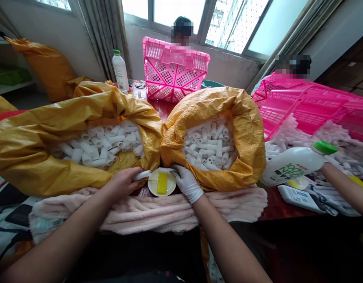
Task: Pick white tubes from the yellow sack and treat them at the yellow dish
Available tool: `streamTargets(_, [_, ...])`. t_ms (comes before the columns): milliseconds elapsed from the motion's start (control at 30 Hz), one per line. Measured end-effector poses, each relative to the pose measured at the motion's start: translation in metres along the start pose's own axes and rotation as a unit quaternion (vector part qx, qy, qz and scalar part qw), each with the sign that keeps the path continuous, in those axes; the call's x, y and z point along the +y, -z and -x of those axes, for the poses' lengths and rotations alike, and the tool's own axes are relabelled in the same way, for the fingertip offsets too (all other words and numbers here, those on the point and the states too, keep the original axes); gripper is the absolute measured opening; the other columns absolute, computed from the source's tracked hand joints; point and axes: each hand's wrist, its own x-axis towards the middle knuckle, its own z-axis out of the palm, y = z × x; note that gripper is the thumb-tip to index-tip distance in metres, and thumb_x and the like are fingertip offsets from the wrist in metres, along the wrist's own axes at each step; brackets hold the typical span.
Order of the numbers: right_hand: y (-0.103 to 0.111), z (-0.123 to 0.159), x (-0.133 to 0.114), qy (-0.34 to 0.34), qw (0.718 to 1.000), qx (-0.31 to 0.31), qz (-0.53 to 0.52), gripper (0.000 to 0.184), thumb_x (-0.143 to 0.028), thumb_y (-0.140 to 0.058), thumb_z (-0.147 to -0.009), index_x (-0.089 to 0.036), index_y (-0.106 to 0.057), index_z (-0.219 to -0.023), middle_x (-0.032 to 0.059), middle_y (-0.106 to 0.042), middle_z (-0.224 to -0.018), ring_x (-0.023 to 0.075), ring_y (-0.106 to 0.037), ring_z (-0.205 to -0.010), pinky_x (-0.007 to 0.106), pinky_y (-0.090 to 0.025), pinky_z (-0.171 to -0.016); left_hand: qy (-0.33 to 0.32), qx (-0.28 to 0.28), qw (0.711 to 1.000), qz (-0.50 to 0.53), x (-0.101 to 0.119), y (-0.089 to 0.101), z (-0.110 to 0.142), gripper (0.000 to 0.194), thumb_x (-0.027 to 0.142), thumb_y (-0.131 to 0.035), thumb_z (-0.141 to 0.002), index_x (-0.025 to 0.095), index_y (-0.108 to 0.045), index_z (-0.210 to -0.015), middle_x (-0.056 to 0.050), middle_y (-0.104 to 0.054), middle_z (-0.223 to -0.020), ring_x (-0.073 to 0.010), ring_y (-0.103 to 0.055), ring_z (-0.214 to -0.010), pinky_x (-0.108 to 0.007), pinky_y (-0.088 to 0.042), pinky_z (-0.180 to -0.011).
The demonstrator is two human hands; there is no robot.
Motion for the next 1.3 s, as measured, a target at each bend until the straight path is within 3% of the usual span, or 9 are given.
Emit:
streamTargets(200, [-0.001, 0.0, 0.002, 0.01, 1.0, 0.006, -0.028, 0.015, -0.022, -0.055, -0.074, -0.018, -0.06, -0.088, 0.0049, -0.065, -0.089, 0.0183, -0.059, -0.085, 0.036, -0.046, -0.084, 0.005, -0.001, 1.0, -0.001, 0.0, 0.0, 0.0, 0.009, 0.023, -0.045, -0.075, 0.022, -0.053, -0.079, 0.001, -0.057, -0.075, -0.0132, -0.053, -0.072, -0.022, -0.036, -0.063])
streamTargets(433, [0.001, 0.001, -0.001, 0.003, 1.0, -0.011, -0.017, 0.023, -0.023, -0.047, -0.081, -0.018, -0.058, -0.1, 0.0067, -0.063, -0.099, 0.0182, -0.058, -0.091, 0.037, -0.045, -0.087, 0.004, -0.001, 1.0, 0.0, 0.0, -0.001, -0.001, 0.011, 0.025, -0.045, -0.076, 0.021, -0.054, -0.082, 0.0, -0.059, -0.079, -0.0144, -0.053, -0.075, -0.023, -0.037, -0.066])
streamTargets(600, [0.004, 0.0, -0.003, 0.109, 0.994, 0.021, 0.024, 0.019, -0.014, -0.049, -0.076, -0.02, -0.062, -0.088, 0.0055, -0.061, -0.09, 0.0178, -0.056, -0.086, 0.037, -0.047, -0.082, -0.007, -0.003, 1.0, -0.001, -0.001, -0.002, 0.0, 0.011, 0.024, -0.047, -0.075, 0.021, -0.056, -0.08, 0.0, -0.058, -0.077, -0.014, -0.052, -0.073, -0.024, -0.038, -0.066])
streamTargets(700, [0.006, 0.003, -0.01, 0.146, 0.987, 0.07, -0.002, 0.018, -0.016, -0.051, -0.076, -0.022, -0.062, -0.088, 0.0056, -0.058, -0.096, 0.0184, -0.055, -0.093, 0.036, -0.046, -0.085, -0.027, 0.034, 0.999, -0.017, 0.003, 0.001, 0.001, 0.015, 0.026, -0.049, -0.075, 0.021, -0.059, -0.086, -0.002, -0.058, -0.085, -0.0158, -0.052, -0.082, -0.026, -0.039, -0.074])
streamTargets(833, [0.006, 0.014, -0.028, 0.074, 0.975, 0.124, -0.168, 0.019, -0.023, -0.054, -0.077, -0.024, -0.057, -0.096, 0.0038, -0.059, -0.101, 0.017, -0.058, -0.091, 0.033, -0.051, -0.08, -0.066, 0.101, 0.992, -0.031, 0.014, 0.006, 0.004, 0.027, 0.03, -0.046, -0.08, 0.02, -0.055, -0.103, -0.006, -0.058, -0.095, -0.018, -0.052, -0.089, -0.03, -0.039, -0.082])
streamTargets(967, [0.012, 0.025, -0.048, 0.033, 0.967, 0.104, -0.23, 0.018, -0.027, -0.057, -0.075, -0.023, -0.059, -0.093, 0.0037, -0.062, -0.1, 0.0165, -0.06, -0.084, 0.03, -0.054, -0.07, -0.115, 0.091, 0.989, 0.03, 0.026, 0.007, 0.008, 0.028, 0.033, -0.045, -0.083, 0.02, -0.053, -0.106, -0.005, -0.06, -0.098, -0.0153, -0.054, -0.088, -0.027, -0.041, -0.08])
streamTargets(1100, [0.027, 0.029, -0.056, 0.04, 0.959, 0.139, -0.243, 0.019, -0.03, -0.063, -0.07, -0.023, -0.061, -0.087, 0.0026, -0.064, -0.097, 0.0179, -0.059, -0.091, 0.033, -0.051, -0.082, -0.093, 0.073, 0.99, 0.082, 0.032, 0.004, 0.013, 0.027, 0.033, -0.047, -0.082, 0.022, -0.052, -0.105, -0.002, -0.061, -0.098, -0.0135, -0.056, -0.088, -0.023, -0.042, -0.08])
streamTargets(1233, [0.038, 0.04, -0.052, -0.023, 0.943, 0.198, -0.268, 0.025, -0.036, -0.065, -0.067, -0.023, -0.062, -0.088, 0.0036, -0.066, -0.095, 0.0198, -0.061, -0.087, 0.036, -0.054, -0.075, -0.043, 0.064, 0.994, 0.081, 0.031, 0.002, 0.018, 0.034, 0.038, -0.046, -0.081, 0.022, -0.047, -0.111, -0.003, -0.061, -0.096, -0.0141, -0.057, -0.083, -0.024, -0.044, -0.075])
streamTargets(1300, [0.039, 0.049, -0.047, -0.055, 0.934, 0.208, -0.284, 0.027, -0.036, -0.068, -0.065, -0.023, -0.064, -0.088, 0.0042, -0.066, -0.095, 0.0207, -0.062, -0.086, 0.036, -0.054, -0.074, -0.016, 0.073, 0.996, 0.046, 0.028, 0.006, 0.019, 0.029, 0.036, -0.045, -0.081, 0.021, -0.05, -0.106, -0.003, -0.061, -0.089, -0.0147, -0.057, -0.079, -0.025, -0.043, -0.072])
